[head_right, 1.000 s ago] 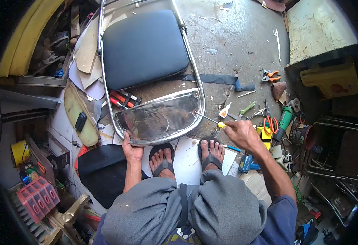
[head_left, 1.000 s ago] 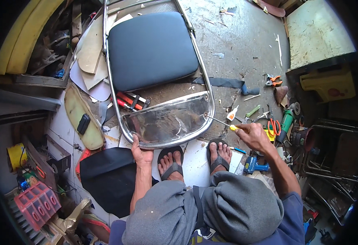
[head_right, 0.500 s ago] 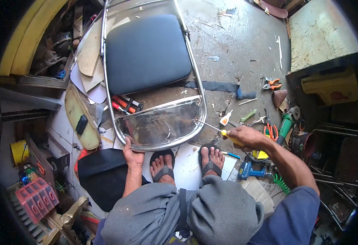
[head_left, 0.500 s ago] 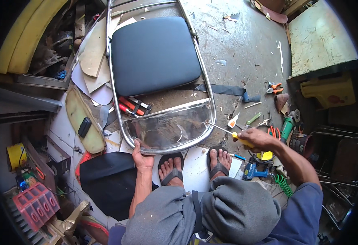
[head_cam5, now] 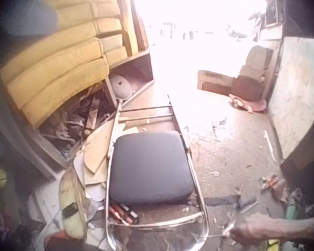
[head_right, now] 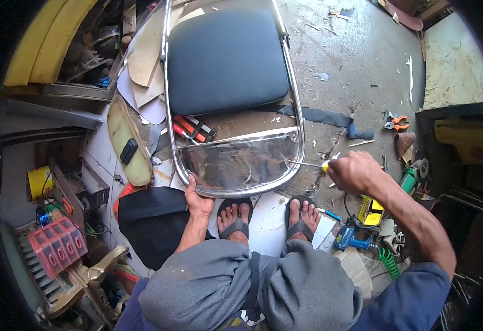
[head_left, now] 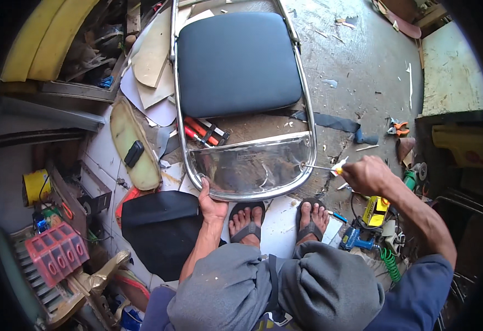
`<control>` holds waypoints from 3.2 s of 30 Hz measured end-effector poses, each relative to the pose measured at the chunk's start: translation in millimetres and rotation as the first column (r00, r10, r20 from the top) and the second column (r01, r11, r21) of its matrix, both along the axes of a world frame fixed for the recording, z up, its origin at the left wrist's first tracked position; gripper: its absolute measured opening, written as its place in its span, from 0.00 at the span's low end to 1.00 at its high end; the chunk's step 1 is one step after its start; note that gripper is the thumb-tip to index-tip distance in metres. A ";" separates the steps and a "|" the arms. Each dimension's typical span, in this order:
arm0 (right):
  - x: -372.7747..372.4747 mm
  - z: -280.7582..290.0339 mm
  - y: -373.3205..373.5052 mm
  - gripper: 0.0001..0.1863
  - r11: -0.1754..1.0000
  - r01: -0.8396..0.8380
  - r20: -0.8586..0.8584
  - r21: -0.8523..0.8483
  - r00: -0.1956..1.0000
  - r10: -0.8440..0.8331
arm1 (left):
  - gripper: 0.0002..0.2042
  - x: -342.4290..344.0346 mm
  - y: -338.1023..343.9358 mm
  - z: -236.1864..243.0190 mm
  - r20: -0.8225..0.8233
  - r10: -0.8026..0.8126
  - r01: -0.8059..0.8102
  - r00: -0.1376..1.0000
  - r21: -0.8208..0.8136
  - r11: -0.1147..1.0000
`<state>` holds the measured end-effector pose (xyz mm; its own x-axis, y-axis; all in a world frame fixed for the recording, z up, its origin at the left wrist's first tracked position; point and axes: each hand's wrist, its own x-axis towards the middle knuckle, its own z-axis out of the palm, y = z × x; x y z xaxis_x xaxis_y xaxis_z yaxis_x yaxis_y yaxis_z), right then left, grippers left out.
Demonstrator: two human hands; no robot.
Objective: The person assembles a chair seat by positioning a wooden board onto a metal frame and securing it with a screwdriver.
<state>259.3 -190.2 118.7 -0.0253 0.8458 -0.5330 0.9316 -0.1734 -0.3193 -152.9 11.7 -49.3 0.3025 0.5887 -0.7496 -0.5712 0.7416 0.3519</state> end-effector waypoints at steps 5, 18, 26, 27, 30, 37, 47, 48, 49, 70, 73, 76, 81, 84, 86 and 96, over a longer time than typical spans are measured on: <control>-30.9 22.4 4.2 0.17 0.999 0.027 0.228 -0.018 0.973 -0.022 | 0.09 -3.6 -2.5 -7.0 0.025 -0.010 0.009 1.000 0.068 0.998; -26.9 17.7 10.3 0.13 0.944 0.264 0.078 -0.198 0.964 -0.254 | 0.11 -8.8 -1.5 2.3 0.157 -0.098 0.088 0.983 0.066 0.994; -48.5 32.4 15.4 0.20 0.981 0.179 0.225 0.081 0.955 -0.193 | 0.10 -5.4 2.7 11.5 0.098 -0.084 0.079 0.992 0.054 0.995; -51.2 35.8 22.4 0.20 0.936 0.345 0.199 -0.069 0.924 -0.326 | 0.10 -10.4 3.6 6.0 0.091 -0.085 0.082 0.992 0.044 0.996; -43.3 17.9 9.5 0.15 0.999 0.048 0.360 0.005 0.932 -0.047 | 0.11 -8.1 -1.2 6.5 0.095 -0.112 0.108 0.989 0.039 0.993; -37.5 35.9 23.7 0.12 0.975 0.207 0.161 -0.085 0.968 -0.192 | 0.13 0.4 1.9 27.8 0.072 -0.151 0.146 0.986 0.075 0.987; -58.6 25.6 25.0 0.14 0.967 0.254 0.325 0.020 0.913 -0.247 | 0.13 -13.9 1.2 6.3 0.094 -0.150 0.145 0.984 0.052 0.988; -56.7 14.1 20.4 0.12 0.967 0.255 0.363 0.027 0.899 -0.247 | 0.13 -14.3 0.9 5.0 0.093 -0.158 0.153 0.983 0.054 0.987; -55.5 14.0 21.6 0.12 0.984 0.177 0.374 0.010 0.912 -0.168 | 0.13 -13.4 1.6 6.2 0.092 -0.165 0.160 0.982 0.057 0.985; -79.4 -23.1 40.5 0.11 0.999 0.012 0.506 0.036 0.862 -0.029 | 0.20 -10.8 5.2 15.5 0.072 -0.284 0.274 0.956 0.122 0.954; -74.3 -26.6 40.1 0.11 0.987 -0.057 0.465 0.147 0.885 -0.018 | 0.20 -15.7 4.5 4.4 0.046 -0.267 0.262 0.963 0.096 0.960; -81.7 -33.3 41.5 0.11 0.973 -0.001 0.451 0.229 0.887 -0.105 | 0.21 -13.9 4.1 2.3 0.047 -0.254 0.248 0.966 0.108 0.963; -79.1 -51.4 34.3 0.11 0.979 0.052 0.448 0.199 0.883 -0.138 | 0.23 -20.3 3.7 -9.3 0.056 -0.261 0.255 0.964 0.094 0.962; -81.9 -49.8 35.5 0.11 0.975 0.036 0.441 0.221 0.888 -0.133 | 0.16 -4.8 3.0 15.0 0.014 -0.249 0.247 0.969 0.081 0.966; -87.8 -47.6 42.8 0.11 0.976 0.074 0.413 0.207 0.898 -0.155 | 0.16 -7.9 4.1 15.2 0.004 -0.236 0.235 0.972 0.076 0.969; -84.1 -62.6 39.4 0.10 0.980 0.046 0.408 0.196 0.904 -0.124 | 0.22 -7.8 3.3 12.3 0.070 -0.289 0.279 0.955 0.119 0.953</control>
